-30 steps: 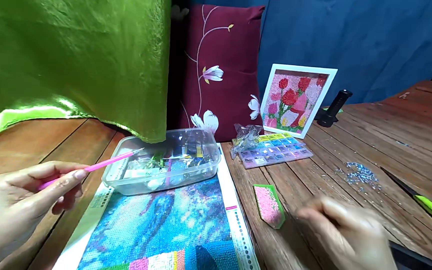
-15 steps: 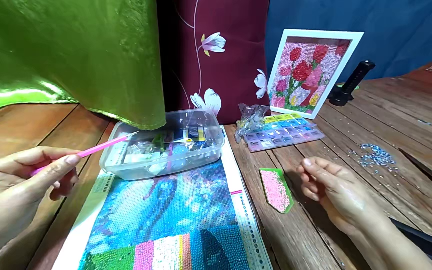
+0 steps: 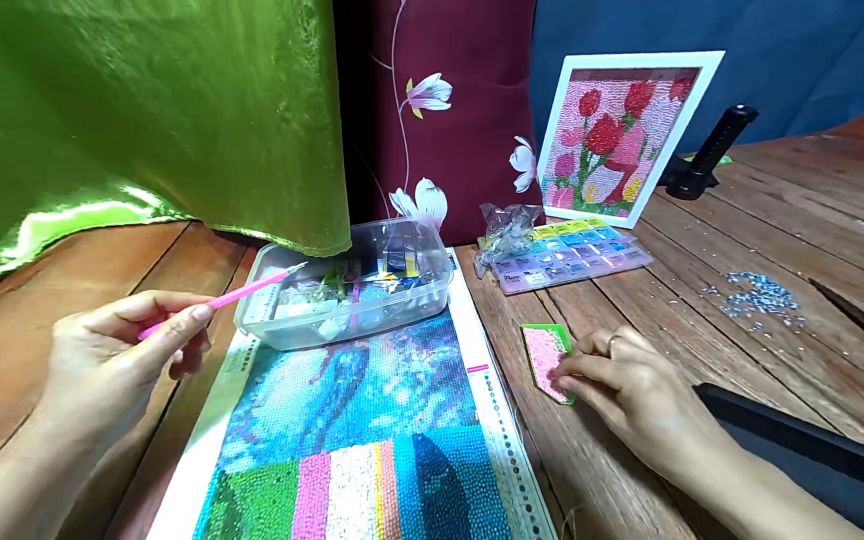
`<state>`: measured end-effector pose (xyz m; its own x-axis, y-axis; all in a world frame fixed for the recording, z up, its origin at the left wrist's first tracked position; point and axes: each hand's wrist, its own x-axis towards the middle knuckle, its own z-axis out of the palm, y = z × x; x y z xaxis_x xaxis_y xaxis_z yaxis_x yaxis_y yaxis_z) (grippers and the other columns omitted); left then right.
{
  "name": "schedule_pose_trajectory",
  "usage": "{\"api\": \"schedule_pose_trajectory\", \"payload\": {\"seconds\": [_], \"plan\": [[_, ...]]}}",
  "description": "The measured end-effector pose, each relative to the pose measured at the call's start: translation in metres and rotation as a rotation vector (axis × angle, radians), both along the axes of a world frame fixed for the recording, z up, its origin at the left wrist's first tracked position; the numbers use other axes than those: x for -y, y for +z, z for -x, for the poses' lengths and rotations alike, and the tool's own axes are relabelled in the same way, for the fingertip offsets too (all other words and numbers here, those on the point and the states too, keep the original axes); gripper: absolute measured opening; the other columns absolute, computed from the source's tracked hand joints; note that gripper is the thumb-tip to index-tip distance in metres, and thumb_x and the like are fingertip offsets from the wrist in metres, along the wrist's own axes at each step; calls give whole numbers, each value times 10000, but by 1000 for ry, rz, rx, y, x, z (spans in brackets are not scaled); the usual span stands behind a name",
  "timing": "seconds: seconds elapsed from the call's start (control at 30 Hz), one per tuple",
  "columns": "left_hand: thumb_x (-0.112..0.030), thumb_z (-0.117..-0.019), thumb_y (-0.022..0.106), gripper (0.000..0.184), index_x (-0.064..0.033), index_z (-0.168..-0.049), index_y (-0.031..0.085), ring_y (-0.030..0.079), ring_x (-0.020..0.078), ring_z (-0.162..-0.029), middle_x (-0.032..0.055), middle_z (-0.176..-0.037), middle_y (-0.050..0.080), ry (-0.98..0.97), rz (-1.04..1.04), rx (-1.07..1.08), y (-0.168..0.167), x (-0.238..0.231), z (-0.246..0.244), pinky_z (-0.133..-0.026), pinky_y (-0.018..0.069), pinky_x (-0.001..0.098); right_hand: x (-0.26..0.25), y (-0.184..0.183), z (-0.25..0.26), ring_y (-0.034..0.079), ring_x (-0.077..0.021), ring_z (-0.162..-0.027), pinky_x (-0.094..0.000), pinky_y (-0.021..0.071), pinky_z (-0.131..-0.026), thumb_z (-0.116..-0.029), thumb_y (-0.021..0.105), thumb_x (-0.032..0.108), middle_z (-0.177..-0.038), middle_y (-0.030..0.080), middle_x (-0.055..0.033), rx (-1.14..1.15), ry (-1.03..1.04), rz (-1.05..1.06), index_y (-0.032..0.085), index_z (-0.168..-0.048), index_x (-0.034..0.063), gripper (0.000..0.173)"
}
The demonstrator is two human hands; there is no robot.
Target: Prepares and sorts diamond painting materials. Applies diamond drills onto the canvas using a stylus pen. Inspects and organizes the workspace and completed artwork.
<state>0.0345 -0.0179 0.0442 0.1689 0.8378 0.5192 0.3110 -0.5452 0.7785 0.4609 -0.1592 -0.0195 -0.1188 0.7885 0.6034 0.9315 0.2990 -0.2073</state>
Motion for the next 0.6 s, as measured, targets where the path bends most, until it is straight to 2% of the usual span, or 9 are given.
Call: {"api": "schedule_pose_trajectory", "payload": {"seconds": [0.23,0.4,0.6], "plan": [[-111,-962,595,129,-177,-954,706,579,-42,-516,-140,-686,655,14,2,-36,-1,-3,7,-466,492,119,-7,-10,5,628,-203,-830,-348,516,-713,-841,690,221,-816,652,-8,-29,-13,35,804,-821,155,133],[-134,-958,601,127,-197,-966,711,573,-37,-507,-146,-682,651,2,0,-39,-1,-6,11,-457,488,122,-9,-10,6,604,-169,-814,-306,496,-705,-835,679,248,-798,623,20,-36,-8,31,804,-830,176,144],[-121,-960,596,140,-208,-954,705,586,-44,-522,-158,-694,658,-6,1,-46,-1,-5,9,-473,503,121,-12,-4,8,603,-182,-792,-328,486,-682,-801,715,206,-774,616,17,12,13,88,802,-812,180,91]]}}
